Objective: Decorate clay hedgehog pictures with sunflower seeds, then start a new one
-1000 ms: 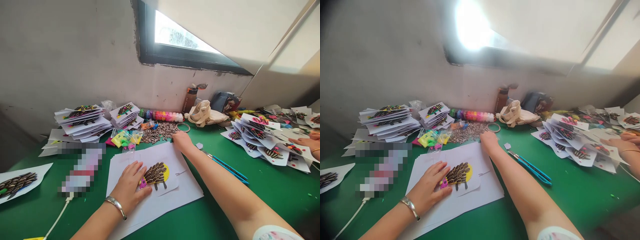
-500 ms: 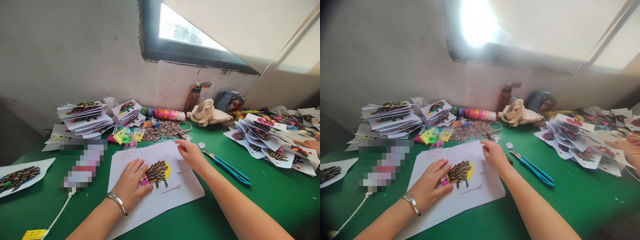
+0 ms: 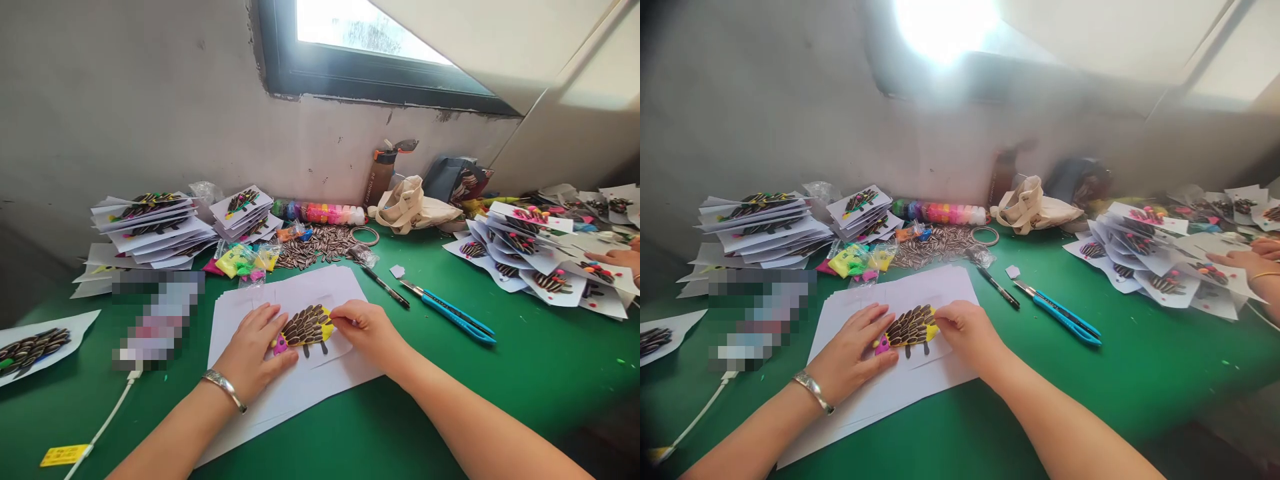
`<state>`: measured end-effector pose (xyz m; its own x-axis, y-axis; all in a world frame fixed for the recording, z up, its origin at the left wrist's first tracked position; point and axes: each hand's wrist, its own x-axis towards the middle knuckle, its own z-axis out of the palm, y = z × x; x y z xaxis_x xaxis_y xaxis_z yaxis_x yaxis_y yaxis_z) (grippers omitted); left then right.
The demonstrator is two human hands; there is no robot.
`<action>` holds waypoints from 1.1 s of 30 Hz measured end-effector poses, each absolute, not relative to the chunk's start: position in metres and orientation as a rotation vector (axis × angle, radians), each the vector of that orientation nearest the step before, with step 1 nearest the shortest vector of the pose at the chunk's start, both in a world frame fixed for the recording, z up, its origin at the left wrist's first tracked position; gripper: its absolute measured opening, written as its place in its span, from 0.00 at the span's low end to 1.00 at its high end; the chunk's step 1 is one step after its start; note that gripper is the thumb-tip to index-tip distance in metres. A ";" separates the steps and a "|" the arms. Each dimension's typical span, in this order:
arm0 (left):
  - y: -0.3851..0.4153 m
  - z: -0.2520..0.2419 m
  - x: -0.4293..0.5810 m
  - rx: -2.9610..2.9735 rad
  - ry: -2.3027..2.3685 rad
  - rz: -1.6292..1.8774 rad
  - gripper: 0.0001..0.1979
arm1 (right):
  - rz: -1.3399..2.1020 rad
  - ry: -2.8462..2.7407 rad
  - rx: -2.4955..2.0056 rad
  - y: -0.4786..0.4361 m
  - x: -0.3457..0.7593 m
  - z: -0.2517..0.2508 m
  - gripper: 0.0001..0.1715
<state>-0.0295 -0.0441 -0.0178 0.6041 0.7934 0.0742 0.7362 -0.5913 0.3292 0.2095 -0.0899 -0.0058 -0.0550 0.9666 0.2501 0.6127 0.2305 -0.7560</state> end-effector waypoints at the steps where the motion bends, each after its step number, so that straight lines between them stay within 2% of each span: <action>1: -0.044 -0.018 -0.029 2.569 1.250 0.322 0.30 | 0.565 -1.787 -1.472 -0.090 0.209 -0.006 0.13; 26: -0.043 -0.022 -0.031 2.570 1.242 0.370 0.29 | 0.550 -2.009 -1.501 -0.078 0.203 -0.011 0.11; 33: -0.043 -0.024 -0.032 2.577 1.233 0.385 0.29 | 0.524 -1.896 -1.576 -0.087 0.211 -0.011 0.08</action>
<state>-0.0319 -0.0427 -0.0243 0.6053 0.7861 0.1251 0.7177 -0.6069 0.3415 0.2109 -0.0866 -0.0112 -0.1040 0.9739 0.2016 0.7319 0.2122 -0.6476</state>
